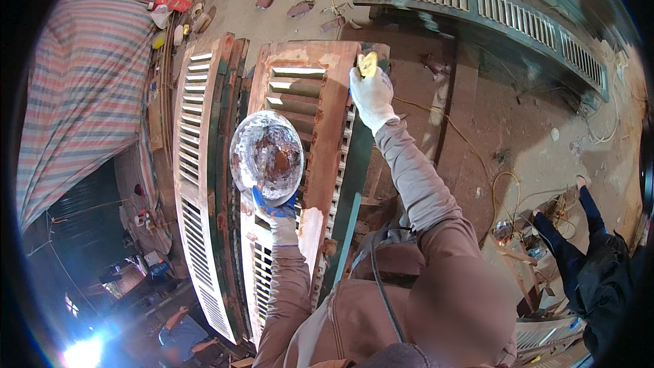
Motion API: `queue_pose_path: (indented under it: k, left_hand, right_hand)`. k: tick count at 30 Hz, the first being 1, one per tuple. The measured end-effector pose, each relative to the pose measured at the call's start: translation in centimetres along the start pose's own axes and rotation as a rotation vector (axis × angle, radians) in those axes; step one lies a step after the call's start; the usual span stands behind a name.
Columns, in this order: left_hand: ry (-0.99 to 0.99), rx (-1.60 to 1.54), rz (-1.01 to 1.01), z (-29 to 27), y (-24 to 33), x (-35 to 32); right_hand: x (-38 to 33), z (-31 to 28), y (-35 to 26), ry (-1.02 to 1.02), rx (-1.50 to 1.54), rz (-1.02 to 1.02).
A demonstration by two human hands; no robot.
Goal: The person applies a dark wood finish to the slats and frames of wooden louvers using a yellow sponge applicator. They repeatedly dip the applicator into a metal bowl held in the other hand and wipe the finish onto the wood surfaces.
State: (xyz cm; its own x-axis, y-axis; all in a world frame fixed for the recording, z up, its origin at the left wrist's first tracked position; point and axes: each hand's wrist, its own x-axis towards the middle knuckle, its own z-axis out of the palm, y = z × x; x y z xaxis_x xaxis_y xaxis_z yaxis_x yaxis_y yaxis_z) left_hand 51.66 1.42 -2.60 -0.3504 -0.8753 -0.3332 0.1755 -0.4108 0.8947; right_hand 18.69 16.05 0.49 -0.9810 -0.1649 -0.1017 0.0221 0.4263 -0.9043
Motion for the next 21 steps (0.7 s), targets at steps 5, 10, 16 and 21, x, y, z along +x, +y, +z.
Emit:
queue_pose_path:
  k: [5, 10, 16, 21]
  left_hand:
    - [0.004, -0.080, -0.130, 0.9, 0.7, -0.2]
    - [0.001, -0.063, -0.147, 2.0, 1.9, -1.3]
    - [0.027, -0.034, -0.109, 3.3, 1.7, -1.1]
    - [-0.040, 0.076, 0.099, -5.3, -2.4, 2.6]
  right_hand:
    - [-1.4, 1.7, 5.6, 0.178, 0.074, -0.361]
    - [-0.2, 1.9, 8.9, -0.039, 0.564, 0.089]
    - [2.5, 3.7, 8.3, -0.021, 0.466, 0.086]
    - [-0.7, 2.9, 6.6, -0.015, 0.550, -0.057]
